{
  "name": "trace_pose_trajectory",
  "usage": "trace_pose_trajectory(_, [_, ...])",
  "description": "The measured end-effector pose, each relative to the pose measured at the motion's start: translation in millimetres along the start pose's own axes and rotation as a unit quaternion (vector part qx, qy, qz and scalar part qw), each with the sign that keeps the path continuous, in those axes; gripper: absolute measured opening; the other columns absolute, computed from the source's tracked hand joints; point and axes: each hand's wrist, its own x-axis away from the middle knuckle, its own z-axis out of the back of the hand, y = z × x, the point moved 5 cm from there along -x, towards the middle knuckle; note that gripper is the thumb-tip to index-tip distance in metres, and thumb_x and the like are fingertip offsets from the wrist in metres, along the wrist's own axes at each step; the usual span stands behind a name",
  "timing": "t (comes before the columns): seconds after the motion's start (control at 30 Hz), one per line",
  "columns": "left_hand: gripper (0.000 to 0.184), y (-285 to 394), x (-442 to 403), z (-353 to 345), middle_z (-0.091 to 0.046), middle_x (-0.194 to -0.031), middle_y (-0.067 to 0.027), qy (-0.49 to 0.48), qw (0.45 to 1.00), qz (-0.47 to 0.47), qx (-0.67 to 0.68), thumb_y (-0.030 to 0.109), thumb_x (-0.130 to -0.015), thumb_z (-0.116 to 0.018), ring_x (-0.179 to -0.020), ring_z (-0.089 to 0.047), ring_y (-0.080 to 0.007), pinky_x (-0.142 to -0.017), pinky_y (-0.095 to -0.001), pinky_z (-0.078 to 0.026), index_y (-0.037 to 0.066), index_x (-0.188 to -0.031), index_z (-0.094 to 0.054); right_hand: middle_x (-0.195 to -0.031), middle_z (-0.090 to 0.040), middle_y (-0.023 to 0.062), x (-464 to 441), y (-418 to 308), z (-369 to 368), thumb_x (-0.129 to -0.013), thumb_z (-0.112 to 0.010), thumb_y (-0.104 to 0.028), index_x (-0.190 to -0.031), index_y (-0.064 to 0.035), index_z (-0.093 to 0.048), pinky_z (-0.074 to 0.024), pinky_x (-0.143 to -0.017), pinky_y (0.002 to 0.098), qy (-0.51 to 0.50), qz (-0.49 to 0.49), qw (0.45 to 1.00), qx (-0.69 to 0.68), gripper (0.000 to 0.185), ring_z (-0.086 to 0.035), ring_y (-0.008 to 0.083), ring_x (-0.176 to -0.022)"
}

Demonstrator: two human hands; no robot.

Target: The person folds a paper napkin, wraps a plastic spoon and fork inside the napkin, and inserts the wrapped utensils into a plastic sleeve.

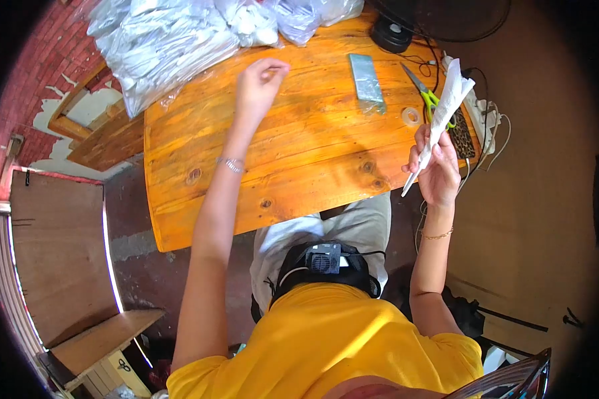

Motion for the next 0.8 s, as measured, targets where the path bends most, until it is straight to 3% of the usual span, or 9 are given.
trace_pose_trajectory(0.07, [0.010, 18, -15, -36, -0.064, -0.081, -0.0029, -0.044, 0.994, -0.080, -0.056, 0.013, -0.079, -0.064, -0.071, -0.057, -0.0092, -0.061, -0.0236, -0.045, 0.005, -0.084, -0.066, -0.084, -0.044, 0.0091, -1, -6, 9, -0.087, -0.046, -0.013, -0.107, 0.0015, -0.040, -0.0551, -0.065, 0.0382, 0.012, 0.020, 1.000, 0.002, 0.025, -0.058, 0.0193, -0.063])
trace_pose_trajectory(0.13, [0.011, 34, -6, -82, -0.062, -0.078, -0.0043, -0.158, 0.982, -0.076, -0.068, 0.012, -0.071, -0.068, -0.071, -0.058, -0.0155, -0.062, -0.0275, -0.046, 0.006, -0.079, -0.067, -0.086, -0.045, 0.0096, -3, -9, 15, -0.087, -0.045, -0.013, -0.109, 0.0015, -0.040, -0.0551, -0.066, 0.0385, 0.029, 0.034, 0.999, 0.007, 0.026, -0.058, 0.0191, -0.064])
trace_pose_trajectory(0.23, [0.013, 59, 21, -126, -0.058, -0.081, -0.0057, -0.222, 0.953, -0.174, -0.111, 0.014, -0.067, -0.070, -0.075, -0.057, -0.0225, -0.067, -0.0321, -0.046, 0.007, -0.077, -0.066, -0.091, -0.048, 0.0102, -3, -12, 27, -0.088, -0.045, -0.012, -0.110, 0.0010, -0.041, -0.0548, -0.068, 0.0392, 0.056, 0.046, 0.997, 0.029, 0.026, -0.059, 0.0186, -0.067])
trace_pose_trajectory(0.33, [0.013, 74, 33, -136, -0.055, -0.087, -0.0061, -0.178, 0.930, -0.280, -0.159, 0.017, -0.066, -0.070, -0.084, -0.054, -0.0251, -0.072, -0.0350, -0.044, 0.009, -0.075, -0.066, -0.090, -0.048, 0.0098, -2, -14, 35, -0.088, -0.045, -0.012, -0.110, 0.0006, -0.041, -0.0547, -0.070, 0.0401, 0.062, 0.045, 0.996, 0.048, 0.026, -0.059, 0.0184, -0.068])
trace_pose_trajectory(0.37, [0.009, 74, 37, -140, -0.052, -0.091, -0.0061, -0.193, 0.926, -0.263, -0.189, 0.015, -0.068, -0.068, -0.091, -0.051, -0.0225, -0.078, -0.0351, -0.041, 0.008, -0.074, -0.066, -0.090, -0.048, 0.0095, -1, -14, 37, -0.088, -0.045, -0.012, -0.110, 0.0007, -0.041, -0.0547, -0.071, 0.0404, 0.063, 0.043, 0.996, 0.046, 0.026, -0.060, 0.0184, -0.069])
trace_pose_trajectory(0.57, [0.011, 60, 37, -152, -0.055, -0.099, -0.0072, -0.167, 0.895, -0.277, -0.307, 0.011, -0.074, -0.059, -0.093, -0.051, -0.0221, -0.086, -0.0424, -0.036, 0.004, -0.079, -0.066, -0.090, -0.046, 0.0083, 2, -12, 40, -0.089, -0.044, -0.014, -0.111, 0.0008, -0.041, -0.0546, -0.069, 0.0360, 0.077, 0.040, 0.994, 0.068, 0.027, -0.058, 0.0159, -0.067])
trace_pose_trajectory(0.8, [0.023, 43, 35, -164, -0.054, -0.102, -0.0101, -0.143, 0.867, -0.276, -0.389, 0.009, -0.080, -0.051, -0.098, -0.050, -0.0230, -0.093, -0.0463, -0.033, 0.002, -0.099, -0.061, -0.089, -0.051, 0.0096, -4, -9, 39, -0.086, -0.047, -0.009, -0.111, 0.0044, -0.041, -0.0547, -0.071, 0.0354, 0.064, 0.034, 0.996, 0.053, 0.029, -0.062, 0.0186, -0.070])
